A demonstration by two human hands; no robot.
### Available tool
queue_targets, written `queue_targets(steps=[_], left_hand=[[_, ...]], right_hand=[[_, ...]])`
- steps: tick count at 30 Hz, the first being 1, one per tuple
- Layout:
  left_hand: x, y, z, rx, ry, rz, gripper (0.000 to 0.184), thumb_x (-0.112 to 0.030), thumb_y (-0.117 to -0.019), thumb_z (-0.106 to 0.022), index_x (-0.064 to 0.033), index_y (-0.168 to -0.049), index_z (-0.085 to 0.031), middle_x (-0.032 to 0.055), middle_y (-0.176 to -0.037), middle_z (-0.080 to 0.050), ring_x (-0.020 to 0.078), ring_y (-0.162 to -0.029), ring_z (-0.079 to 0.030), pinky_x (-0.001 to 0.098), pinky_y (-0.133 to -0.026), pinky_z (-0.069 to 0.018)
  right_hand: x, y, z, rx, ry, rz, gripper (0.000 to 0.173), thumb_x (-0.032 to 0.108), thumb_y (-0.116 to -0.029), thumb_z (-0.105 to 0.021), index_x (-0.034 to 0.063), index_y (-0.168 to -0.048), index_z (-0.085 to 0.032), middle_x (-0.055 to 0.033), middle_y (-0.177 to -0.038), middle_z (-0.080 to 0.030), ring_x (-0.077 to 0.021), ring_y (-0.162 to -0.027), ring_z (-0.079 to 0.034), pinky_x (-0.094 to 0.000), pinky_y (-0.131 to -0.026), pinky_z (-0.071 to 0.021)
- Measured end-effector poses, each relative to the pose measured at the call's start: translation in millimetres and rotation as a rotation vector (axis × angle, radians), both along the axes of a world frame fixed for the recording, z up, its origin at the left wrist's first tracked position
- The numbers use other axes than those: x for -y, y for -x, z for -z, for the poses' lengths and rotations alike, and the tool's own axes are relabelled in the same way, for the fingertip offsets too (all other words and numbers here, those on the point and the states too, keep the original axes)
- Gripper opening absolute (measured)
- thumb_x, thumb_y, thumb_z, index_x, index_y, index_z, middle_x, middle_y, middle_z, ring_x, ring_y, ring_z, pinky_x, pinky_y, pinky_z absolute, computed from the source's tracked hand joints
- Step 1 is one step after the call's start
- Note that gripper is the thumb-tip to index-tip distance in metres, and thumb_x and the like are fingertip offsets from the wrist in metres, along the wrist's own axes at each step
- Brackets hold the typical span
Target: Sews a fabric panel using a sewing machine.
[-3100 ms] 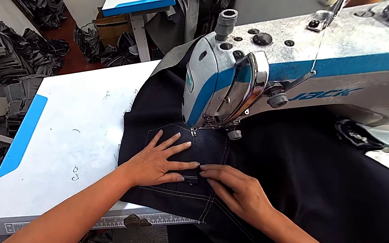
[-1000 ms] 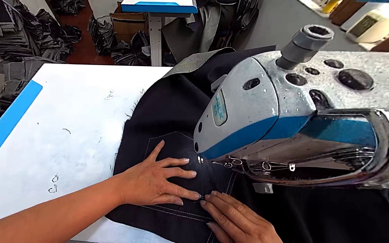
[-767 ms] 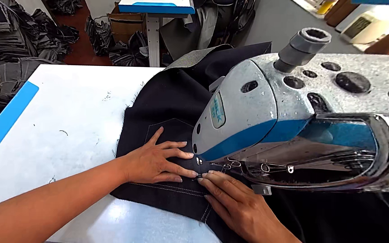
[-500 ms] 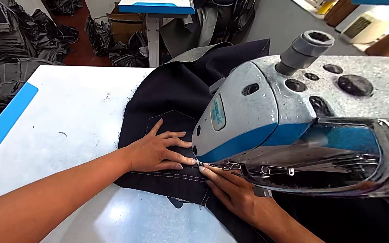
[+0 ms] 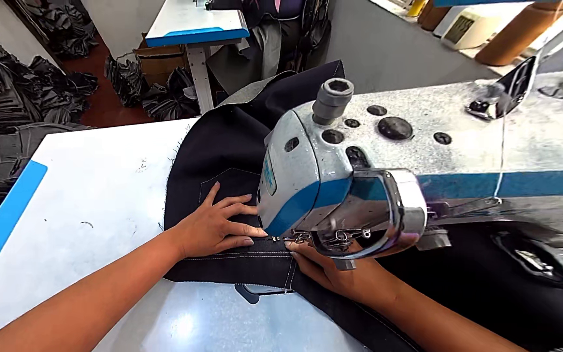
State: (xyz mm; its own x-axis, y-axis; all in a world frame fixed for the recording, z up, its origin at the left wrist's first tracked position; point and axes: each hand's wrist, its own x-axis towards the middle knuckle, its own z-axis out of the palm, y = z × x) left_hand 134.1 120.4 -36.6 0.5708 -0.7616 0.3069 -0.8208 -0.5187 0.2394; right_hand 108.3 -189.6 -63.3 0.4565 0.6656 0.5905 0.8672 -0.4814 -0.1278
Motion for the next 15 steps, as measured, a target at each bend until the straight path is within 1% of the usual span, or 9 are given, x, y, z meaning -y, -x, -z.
queue_targets(steps=[2, 8, 11, 12, 13, 14, 15], left_hand=[[0, -1, 0, -0.001, -0.002, 0.001, 0.036, -0.049, -0.1045, -0.044, -0.037, -0.123, -0.074, -0.0011, -0.137, -0.066, 0.0272, -0.143, -0.048, 0.0793, -0.111, -0.0194], [-1, -3, 1, 0.016, -0.012, -0.006, 0.037, -0.048, -0.1047, -0.044, -0.0343, -0.122, -0.074, 0.0009, -0.137, -0.066, 0.0284, -0.143, -0.047, 0.0794, -0.111, -0.0198], [-1, -5, 0, 0.021, -0.013, -0.01, 0.036, -0.046, -0.1041, -0.046, -0.033, -0.12, -0.075, 0.0021, -0.137, -0.066, 0.029, -0.143, -0.048, 0.0791, -0.111, -0.0207], [-1, -6, 0, 0.021, -0.018, -0.013, 0.036, -0.047, -0.1041, -0.046, -0.033, -0.12, -0.075, 0.002, -0.137, -0.065, 0.0289, -0.143, -0.048, 0.0789, -0.111, -0.021], [-1, -6, 0, 0.022, -0.02, -0.014, 0.035, -0.046, -0.1039, -0.047, -0.0328, -0.12, -0.075, 0.0022, -0.137, -0.065, 0.0289, -0.143, -0.048, 0.0788, -0.111, -0.021], [-1, -6, 0, 0.024, -0.019, -0.013, 0.035, -0.046, -0.1037, -0.047, -0.0328, -0.12, -0.075, 0.0023, -0.137, -0.066, 0.0291, -0.143, -0.048, 0.0789, -0.111, -0.021], [0, -6, 0, 0.03, -0.015, -0.01, 0.035, -0.046, -0.1036, -0.047, -0.0327, -0.12, -0.075, 0.0026, -0.137, -0.066, 0.0295, -0.143, -0.048, 0.0791, -0.11, -0.0212]], right_hand=[[0, -2, 1, 0.012, 0.002, -0.007, 0.025, 0.021, -0.0972, -0.055, 0.0112, -0.095, -0.077, -0.0055, -0.084, -0.073, -0.018, -0.081, -0.072, -0.0326, -0.07, -0.0584], [0, -8, 0, 0.02, 0.022, -0.003, 0.026, 0.023, -0.0957, -0.055, 0.0118, -0.091, -0.078, -0.0036, -0.081, -0.073, -0.0162, -0.078, -0.072, -0.031, -0.067, -0.0583], [0, -12, 1, 0.02, 0.025, -0.001, 0.026, 0.023, -0.0946, -0.055, 0.0115, -0.083, -0.075, -0.0032, -0.075, -0.071, -0.0158, -0.072, -0.071, -0.0314, -0.062, -0.0566], [-1, -12, 0, 0.018, 0.023, -0.006, 0.026, 0.023, -0.0944, -0.056, 0.0112, -0.082, -0.075, -0.0031, -0.074, -0.071, -0.0155, -0.072, -0.071, -0.031, -0.062, -0.0565], [-1, -12, -1, 0.018, 0.031, -0.012, 0.025, 0.022, -0.0945, -0.056, 0.0113, -0.083, -0.075, -0.0028, -0.075, -0.071, -0.0154, -0.074, -0.071, -0.0304, -0.064, -0.0569], [-1, -10, -5, 0.02, 0.044, -0.014, 0.025, 0.022, -0.0953, -0.055, 0.0117, -0.086, -0.076, -0.0024, -0.077, -0.072, -0.0154, -0.077, -0.071, -0.0293, -0.068, -0.0575], [2, -4, -11, 0.028, 0.057, -0.012, 0.025, 0.021, -0.0973, -0.055, 0.0113, -0.092, -0.077, -0.0026, -0.081, -0.072, -0.0162, -0.082, -0.071, -0.0288, -0.072, -0.0577]])
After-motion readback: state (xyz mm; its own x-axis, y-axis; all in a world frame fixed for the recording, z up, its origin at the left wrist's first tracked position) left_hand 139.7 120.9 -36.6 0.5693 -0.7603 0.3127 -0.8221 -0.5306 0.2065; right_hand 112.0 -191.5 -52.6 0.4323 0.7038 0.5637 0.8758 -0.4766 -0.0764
